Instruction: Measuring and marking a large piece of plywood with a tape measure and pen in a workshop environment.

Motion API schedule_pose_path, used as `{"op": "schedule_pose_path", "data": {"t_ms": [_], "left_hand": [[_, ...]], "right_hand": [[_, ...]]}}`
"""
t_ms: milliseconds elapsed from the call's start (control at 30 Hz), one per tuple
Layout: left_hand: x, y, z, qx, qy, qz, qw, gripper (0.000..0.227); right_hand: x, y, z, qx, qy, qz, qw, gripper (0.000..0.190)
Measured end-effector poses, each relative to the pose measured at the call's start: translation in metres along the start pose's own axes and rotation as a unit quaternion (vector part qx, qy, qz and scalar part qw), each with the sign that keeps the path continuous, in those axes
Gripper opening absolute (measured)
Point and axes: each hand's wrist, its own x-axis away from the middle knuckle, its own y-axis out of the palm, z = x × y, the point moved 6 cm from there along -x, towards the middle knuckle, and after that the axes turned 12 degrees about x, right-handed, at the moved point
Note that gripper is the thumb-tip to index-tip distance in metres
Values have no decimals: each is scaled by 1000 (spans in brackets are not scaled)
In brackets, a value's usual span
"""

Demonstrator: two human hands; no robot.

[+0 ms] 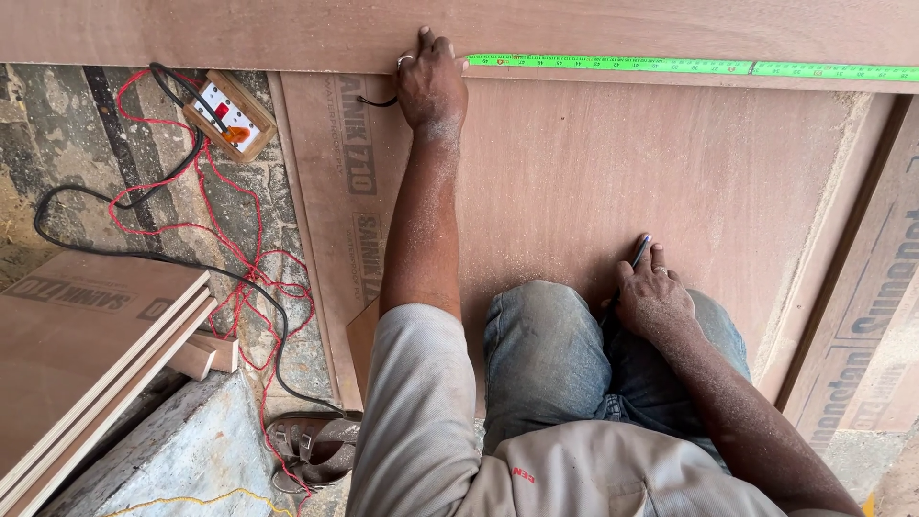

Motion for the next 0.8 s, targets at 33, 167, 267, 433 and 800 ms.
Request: {"op": "schedule_pose_path", "data": {"t_ms": [33,167,267,433,800], "left_hand": [[0,0,1,0,1,0,1000,37],[1,-2,1,0,-12,-9,1000,40],[0,-1,1,-2,-16,-18,1000,40],[0,-6,6,-1,-29,-37,999,42],[0,-7,7,2,-17,-21,1000,39]], "right_hand": [[1,-2,-1,-1,1,0,1000,59],[3,-8,-3,1,2,1,1000,57],[-1,-4,-5,-1,4,6,1000,56],[-4,-2,-7,-12,11,14,1000,54],[0,-11,-11,-14,17,17,1000,51]]}}
